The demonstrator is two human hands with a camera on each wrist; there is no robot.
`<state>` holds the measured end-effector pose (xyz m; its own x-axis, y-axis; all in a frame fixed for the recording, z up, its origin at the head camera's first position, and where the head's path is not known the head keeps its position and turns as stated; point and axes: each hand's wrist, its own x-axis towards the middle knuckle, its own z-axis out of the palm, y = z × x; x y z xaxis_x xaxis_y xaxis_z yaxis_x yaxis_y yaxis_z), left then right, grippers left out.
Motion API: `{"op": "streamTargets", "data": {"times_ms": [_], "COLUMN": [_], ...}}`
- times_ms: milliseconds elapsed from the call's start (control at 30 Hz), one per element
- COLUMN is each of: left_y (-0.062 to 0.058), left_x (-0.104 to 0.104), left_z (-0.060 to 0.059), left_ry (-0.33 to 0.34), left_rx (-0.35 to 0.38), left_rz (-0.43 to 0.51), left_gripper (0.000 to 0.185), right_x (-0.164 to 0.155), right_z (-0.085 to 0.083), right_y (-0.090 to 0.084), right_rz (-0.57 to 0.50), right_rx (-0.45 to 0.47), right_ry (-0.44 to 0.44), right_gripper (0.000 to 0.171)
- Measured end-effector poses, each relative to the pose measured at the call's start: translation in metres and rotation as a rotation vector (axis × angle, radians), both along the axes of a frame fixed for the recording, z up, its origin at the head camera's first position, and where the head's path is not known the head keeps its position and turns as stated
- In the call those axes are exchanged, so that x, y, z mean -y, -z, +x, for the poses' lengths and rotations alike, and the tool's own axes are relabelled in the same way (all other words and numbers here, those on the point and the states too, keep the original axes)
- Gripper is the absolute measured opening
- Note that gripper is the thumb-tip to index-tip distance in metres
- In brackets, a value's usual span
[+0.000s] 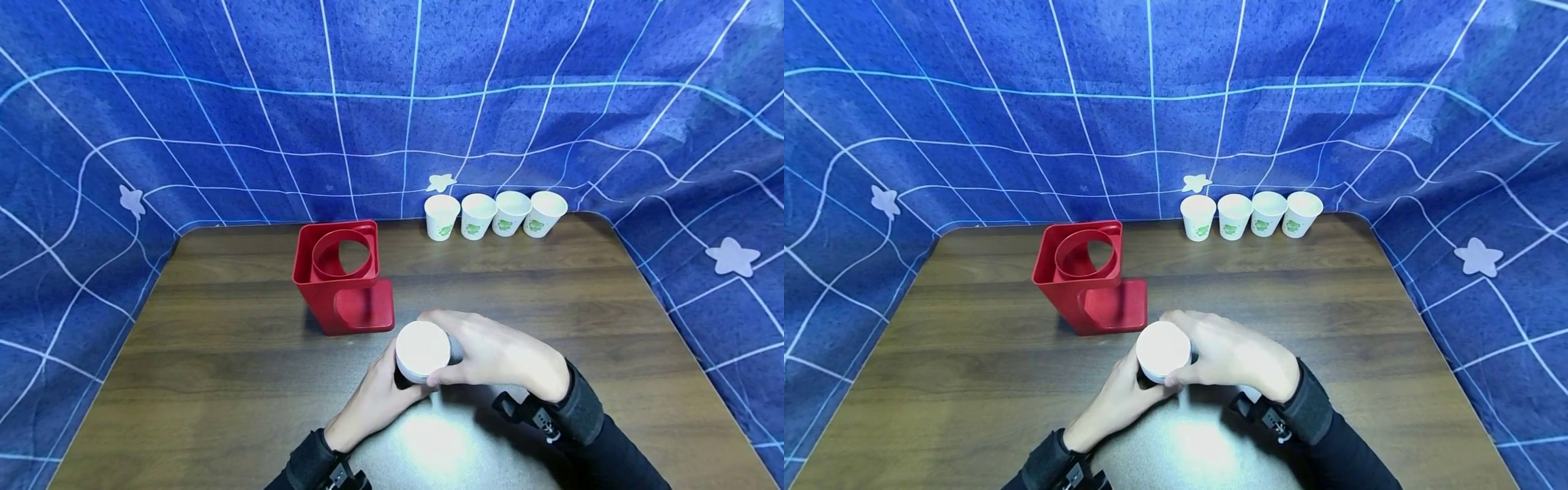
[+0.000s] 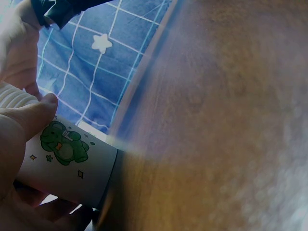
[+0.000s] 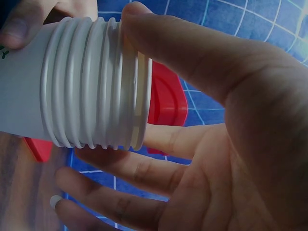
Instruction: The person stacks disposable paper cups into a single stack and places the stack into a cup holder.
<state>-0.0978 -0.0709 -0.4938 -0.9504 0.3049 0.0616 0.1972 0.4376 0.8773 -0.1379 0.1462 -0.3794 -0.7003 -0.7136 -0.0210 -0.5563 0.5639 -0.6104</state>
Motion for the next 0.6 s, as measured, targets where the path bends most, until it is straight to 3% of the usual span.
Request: {"op": "streamTargets", "data": {"times_ms": [333,600], "left_y": [0.0,-0.001], "left_x": [0.002,0.001], "left_z": [0.0,0.0], "left_ry": [0.007,0.018], "left_rx": [-0.008,-0.014], "left_rz": [0.02,0.01], "left_gripper": [0.088,0.092], "right_x": [-0.004,-0.029], "right_z": [0.005,-0.007], "right_y": [-0.011,-0.014], "right_rz": [0.077,-0.031], "right_rx": [-0.158,-0.508], "right_ry": [0.058,0.132], "right_gripper": [0.079,0.079]}}
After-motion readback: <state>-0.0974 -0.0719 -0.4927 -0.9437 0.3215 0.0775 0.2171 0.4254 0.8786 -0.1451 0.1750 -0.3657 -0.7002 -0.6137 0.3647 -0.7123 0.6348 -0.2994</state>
